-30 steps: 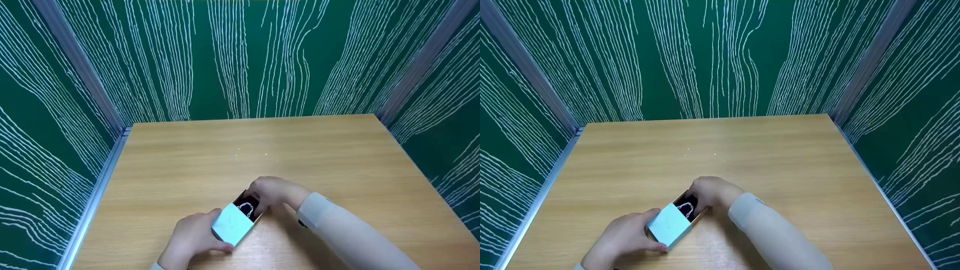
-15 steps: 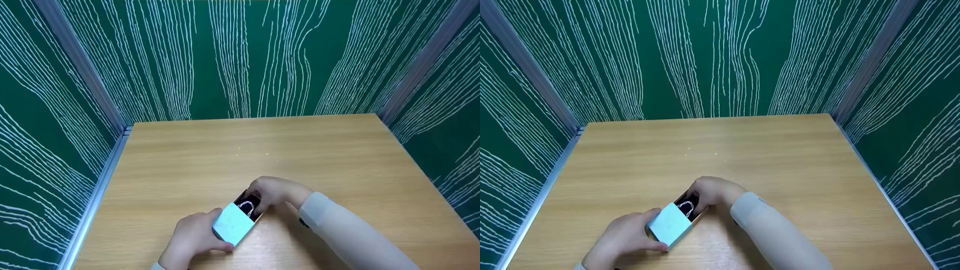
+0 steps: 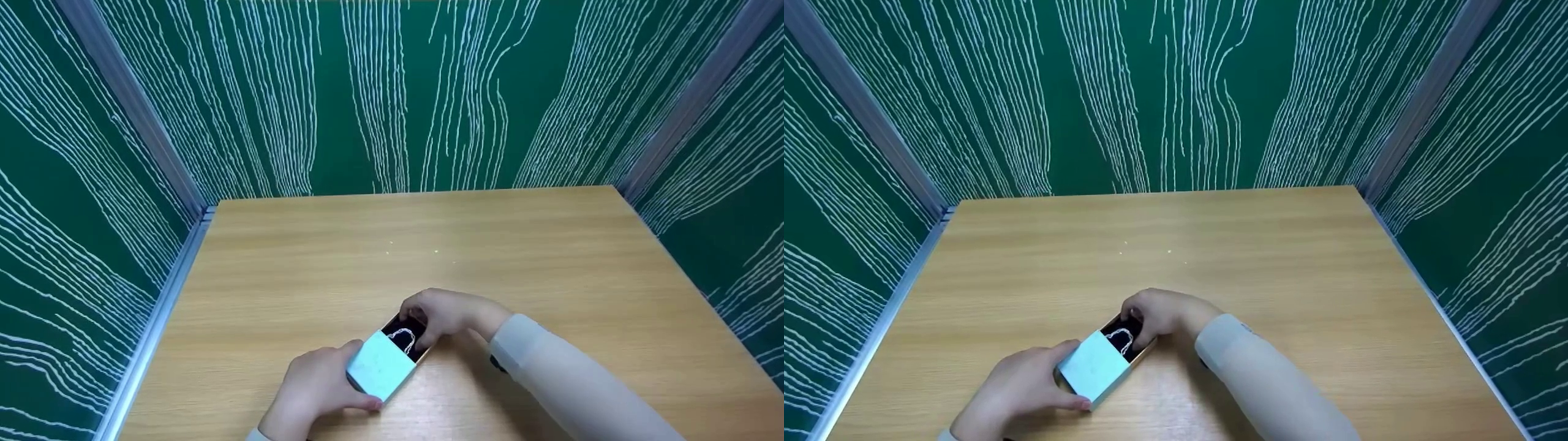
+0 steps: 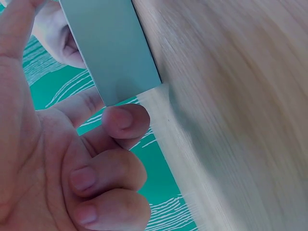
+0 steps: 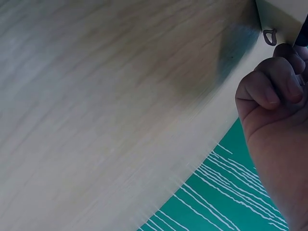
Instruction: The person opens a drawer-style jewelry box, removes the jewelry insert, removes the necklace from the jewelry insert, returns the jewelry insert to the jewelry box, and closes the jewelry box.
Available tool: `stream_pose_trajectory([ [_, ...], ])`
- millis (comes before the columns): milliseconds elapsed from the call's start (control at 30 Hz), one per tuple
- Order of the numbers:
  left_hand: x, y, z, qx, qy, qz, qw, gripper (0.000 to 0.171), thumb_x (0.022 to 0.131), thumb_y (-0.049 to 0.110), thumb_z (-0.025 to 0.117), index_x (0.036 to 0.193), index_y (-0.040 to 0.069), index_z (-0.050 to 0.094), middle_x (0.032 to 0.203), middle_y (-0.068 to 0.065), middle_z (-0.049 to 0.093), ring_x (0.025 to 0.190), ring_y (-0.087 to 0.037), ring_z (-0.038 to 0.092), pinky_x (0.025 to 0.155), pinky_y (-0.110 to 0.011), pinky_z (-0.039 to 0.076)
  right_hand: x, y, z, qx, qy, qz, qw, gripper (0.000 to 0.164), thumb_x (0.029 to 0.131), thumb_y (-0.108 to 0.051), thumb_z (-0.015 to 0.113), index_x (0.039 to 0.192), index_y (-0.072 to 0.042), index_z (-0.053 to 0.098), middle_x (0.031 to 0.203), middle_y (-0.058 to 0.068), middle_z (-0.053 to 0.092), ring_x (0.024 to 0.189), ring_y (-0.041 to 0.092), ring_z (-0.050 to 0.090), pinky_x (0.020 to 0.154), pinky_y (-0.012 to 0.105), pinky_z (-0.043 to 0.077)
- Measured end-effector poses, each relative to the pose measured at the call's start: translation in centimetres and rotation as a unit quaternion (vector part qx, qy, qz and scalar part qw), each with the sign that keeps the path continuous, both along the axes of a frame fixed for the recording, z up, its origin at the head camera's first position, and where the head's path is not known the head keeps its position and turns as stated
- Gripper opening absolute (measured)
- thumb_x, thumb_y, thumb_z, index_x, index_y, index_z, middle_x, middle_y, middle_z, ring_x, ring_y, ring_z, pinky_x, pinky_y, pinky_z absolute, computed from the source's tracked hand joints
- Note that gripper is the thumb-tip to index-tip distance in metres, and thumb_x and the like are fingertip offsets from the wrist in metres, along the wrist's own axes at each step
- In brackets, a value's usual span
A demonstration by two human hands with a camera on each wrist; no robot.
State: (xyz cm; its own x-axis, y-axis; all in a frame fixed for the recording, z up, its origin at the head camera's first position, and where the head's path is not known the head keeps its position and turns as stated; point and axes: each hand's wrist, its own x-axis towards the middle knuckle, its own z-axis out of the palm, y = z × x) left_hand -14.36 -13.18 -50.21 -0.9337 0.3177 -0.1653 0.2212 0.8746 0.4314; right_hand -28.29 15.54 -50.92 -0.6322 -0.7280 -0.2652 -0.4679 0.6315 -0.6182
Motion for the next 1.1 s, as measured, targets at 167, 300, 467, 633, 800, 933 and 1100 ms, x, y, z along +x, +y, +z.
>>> stream_pose_trajectory([
  [167, 0.02, -0.01, -0.02, 0.000, 0.004, -0.001, 1.0000, 0.109, 0.066, 0.076, 0.098, 0.156, 0.024, 0.065, 0.113, -0.004, 0.081, 0.093, -0.021, 0.071, 0.080, -0.049, 0.056, -0.06, 0.05, 0.01, -0.007, 0.006, 0.002, 1.000, 0.051, 0.079, -0.017, 0.102, 0.123, -0.013, 0.077, 0.115, -0.002, 0.076, 0.105, 0.011, 0.062, 0.101, 0.034, 0.053],
  [300, 0.11, -0.02, -0.03, 0.001, 0.008, -0.001, 1.0000, 0.106, 0.066, 0.075, 0.098, 0.154, 0.024, 0.066, 0.109, -0.003, 0.080, 0.091, -0.020, 0.070, 0.078, -0.047, 0.056, -0.10, 0.07, 0.03, -0.014, 0.009, 0.009, 1.000, 0.052, 0.079, -0.018, 0.102, 0.124, -0.008, 0.077, 0.113, 0.000, 0.077, 0.102, 0.008, 0.061, 0.098, 0.030, 0.053],
  [467, 0.18, -0.06, 0.02, 0.004, 0.007, 0.001, 1.0000, 0.106, 0.066, 0.074, 0.098, 0.154, 0.024, 0.066, 0.108, -0.002, 0.080, 0.091, -0.019, 0.070, 0.078, -0.047, 0.055, -0.29, 0.20, -0.09, -0.029, 0.002, 0.013, 1.000, 0.053, 0.079, -0.016, 0.102, 0.123, -0.009, 0.075, 0.105, -0.002, 0.074, 0.096, 0.006, 0.059, 0.091, 0.026, 0.052],
  [633, 0.10, -0.07, 0.11, 0.002, -0.001, 0.005, 1.0000, 0.111, 0.067, 0.075, 0.098, 0.158, 0.022, 0.064, 0.118, -0.006, 0.082, 0.099, -0.023, 0.073, 0.085, -0.052, 0.058, -0.32, 0.31, -0.08, -0.046, -0.009, 0.002, 0.999, 0.054, 0.079, -0.015, 0.102, 0.123, -0.013, 0.072, 0.105, -0.003, 0.071, 0.095, 0.008, 0.060, 0.091, 0.028, 0.052],
  [800, 0.11, -0.04, 0.16, 0.001, -0.003, 0.005, 1.0000, 0.112, 0.067, 0.075, 0.097, 0.158, 0.020, 0.064, 0.120, -0.008, 0.082, 0.101, -0.026, 0.074, 0.088, -0.053, 0.059, -0.30, 0.43, -0.17, -0.062, -0.008, 0.003, 0.998, 0.056, 0.078, -0.014, 0.102, 0.124, -0.015, 0.070, 0.104, 0.000, 0.071, 0.094, 0.009, 0.061, 0.091, 0.029, 0.053],
  [933, 0.09, -0.03, 0.13, 0.000, 0.001, 0.003, 1.0000, 0.108, 0.066, 0.076, 0.098, 0.155, 0.022, 0.066, 0.113, -0.004, 0.081, 0.096, -0.023, 0.072, 0.083, -0.051, 0.058, -0.28, 0.50, -0.32, -0.075, -0.011, 0.003, 0.997, 0.060, 0.078, -0.012, 0.102, 0.127, -0.014, 0.067, 0.103, 0.000, 0.068, 0.093, 0.010, 0.059, 0.089, 0.028, 0.052],
  [1100, 0.07, -0.01, 0.10, 0.003, 0.002, 0.002, 1.0000, 0.105, 0.066, 0.075, 0.098, 0.152, 0.024, 0.067, 0.108, -0.001, 0.079, 0.092, -0.020, 0.070, 0.079, -0.048, 0.056, -0.13, 0.55, -0.50, -0.079, -0.024, -0.011, 0.997, 0.068, 0.079, -0.010, 0.101, 0.135, -0.012, 0.063, 0.100, 0.000, 0.066, 0.090, 0.010, 0.059, 0.086, 0.027, 0.052],
])
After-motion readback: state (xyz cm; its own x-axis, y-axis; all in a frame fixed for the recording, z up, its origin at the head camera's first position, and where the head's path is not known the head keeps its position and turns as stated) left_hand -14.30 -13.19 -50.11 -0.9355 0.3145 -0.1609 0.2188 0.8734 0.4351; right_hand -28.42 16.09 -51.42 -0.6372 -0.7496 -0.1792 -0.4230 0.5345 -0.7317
